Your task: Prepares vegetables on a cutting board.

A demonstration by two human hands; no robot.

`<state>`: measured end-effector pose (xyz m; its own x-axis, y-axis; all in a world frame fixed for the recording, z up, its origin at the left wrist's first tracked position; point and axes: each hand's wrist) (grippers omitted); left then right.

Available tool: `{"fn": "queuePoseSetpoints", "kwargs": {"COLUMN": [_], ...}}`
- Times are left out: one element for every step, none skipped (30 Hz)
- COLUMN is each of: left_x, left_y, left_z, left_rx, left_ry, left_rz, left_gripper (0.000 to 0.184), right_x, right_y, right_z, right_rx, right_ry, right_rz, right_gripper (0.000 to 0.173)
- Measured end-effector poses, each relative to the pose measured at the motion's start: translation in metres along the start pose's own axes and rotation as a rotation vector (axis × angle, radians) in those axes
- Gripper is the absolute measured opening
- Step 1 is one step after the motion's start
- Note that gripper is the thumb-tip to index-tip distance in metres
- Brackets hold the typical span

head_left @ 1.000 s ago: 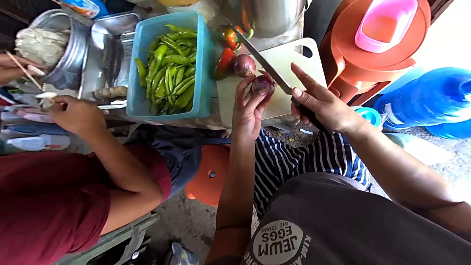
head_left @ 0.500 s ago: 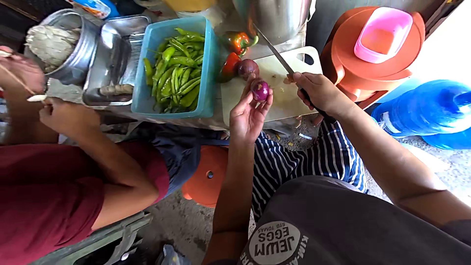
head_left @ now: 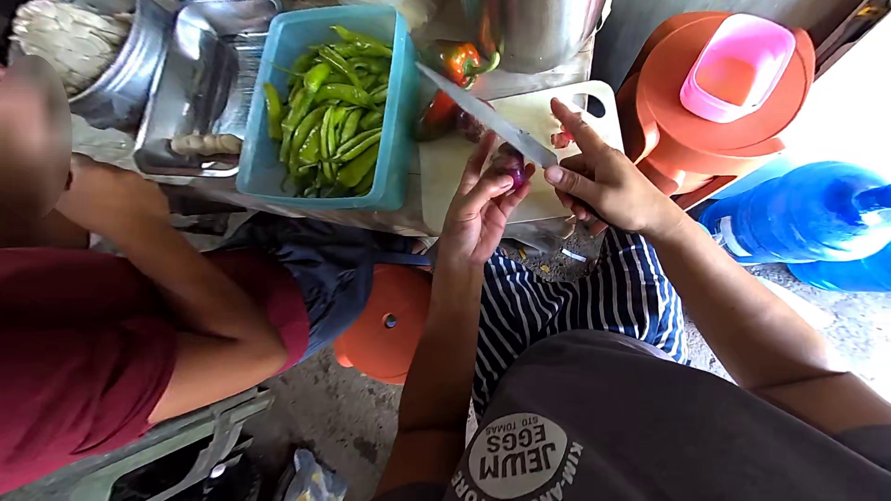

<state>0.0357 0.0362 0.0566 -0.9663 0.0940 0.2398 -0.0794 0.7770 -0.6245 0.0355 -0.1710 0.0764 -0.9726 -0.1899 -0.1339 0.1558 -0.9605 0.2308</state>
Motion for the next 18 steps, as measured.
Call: {"fn": "queuePoseSetpoints", "kwargs": {"left_x": [0.0, 0.0, 0.0, 0.0, 0.0, 0.0, 0.001, 0.001, 0.001, 0.002, 0.001, 0.002, 0.002, 0.002, 0.002, 0.003, 0.002, 0.002], "left_y": [0.001, 0.001, 0.001, 0.003, 0.005, 0.005, 0.004, 0.003, 0.003, 0.004, 0.005, 0.007, 0.009, 0.01, 0.011, 0.011, 0.011, 0.011], "left_z": [0.001, 0.001, 0.002, 0.003, 0.004, 0.004, 0.003, 0.002, 0.001, 0.0, -0.001, -0.001, -0.001, -0.002, -0.003, -0.004, -0.005, -0.006], "left_rx": [-0.046, -0.073, -0.098, -0.117, -0.129, -0.143, -0.154, -0.163, -0.169, -0.167, -0.16, -0.141, -0.118, -0.101, -0.092, -0.088, -0.087, -0.084], "left_ry": [-0.028, -0.053, -0.085, -0.118, -0.147, -0.168, -0.18, -0.184, -0.181, -0.172, -0.156, -0.131, -0.105, -0.086, -0.07, -0.058, -0.047, -0.037], "left_rz": [-0.011, -0.035, -0.038, -0.023, -0.01, -0.007, -0.007, -0.01, -0.005, 0.002, 0.009, 0.014, 0.025, 0.045, 0.057, 0.067, 0.077, 0.07], "left_gripper": [0.052, 0.049, 0.05, 0.051, 0.05, 0.049, 0.048, 0.048, 0.048, 0.05, 0.052, 0.055, 0.057, 0.055, 0.049, 0.045, 0.043, 0.041], "right_x": [0.003, 0.005, 0.007, 0.009, 0.011, 0.011, 0.012, 0.012, 0.013, 0.014, 0.014, 0.013, 0.013, 0.011, 0.01, 0.009, 0.009, 0.008], "right_y": [0.0, -0.001, -0.002, -0.004, -0.005, -0.006, -0.007, -0.008, -0.009, -0.01, -0.01, -0.01, -0.01, -0.009, -0.008, -0.007, -0.005, -0.003], "right_z": [0.001, 0.002, 0.002, 0.001, 0.001, 0.001, 0.0, 0.0, 0.0, 0.0, 0.001, 0.0, -0.001, -0.004, -0.005, -0.005, -0.004, -0.002], "right_rx": [0.026, 0.065, 0.119, 0.182, 0.24, 0.283, 0.316, 0.344, 0.367, 0.39, 0.407, 0.402, 0.375, 0.316, 0.24, 0.167, 0.112, 0.076], "right_ry": [0.055, 0.116, 0.177, 0.232, 0.269, 0.291, 0.308, 0.325, 0.344, 0.361, 0.374, 0.381, 0.368, 0.331, 0.263, 0.173, 0.093, 0.047], "right_rz": [0.027, 0.053, 0.071, 0.072, 0.067, 0.059, 0.046, 0.032, 0.01, -0.014, -0.034, -0.052, -0.063, -0.073, -0.072, -0.065, -0.051, -0.02], "right_gripper": [0.078, 0.079, 0.079, 0.079, 0.078, 0.076, 0.073, 0.07, 0.066, 0.062, 0.058, 0.054, 0.052, 0.05, 0.049, 0.05, 0.053, 0.059]}}
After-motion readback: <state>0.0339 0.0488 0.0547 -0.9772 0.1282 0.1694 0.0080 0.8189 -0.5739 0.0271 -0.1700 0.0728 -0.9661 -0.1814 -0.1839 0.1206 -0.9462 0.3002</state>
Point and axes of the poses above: each hand's wrist, its own x-axis away from the middle knuckle, its own y-axis out of the back of the hand, z = x × y, and after that the axes turned 14 degrees about -z, right-handed
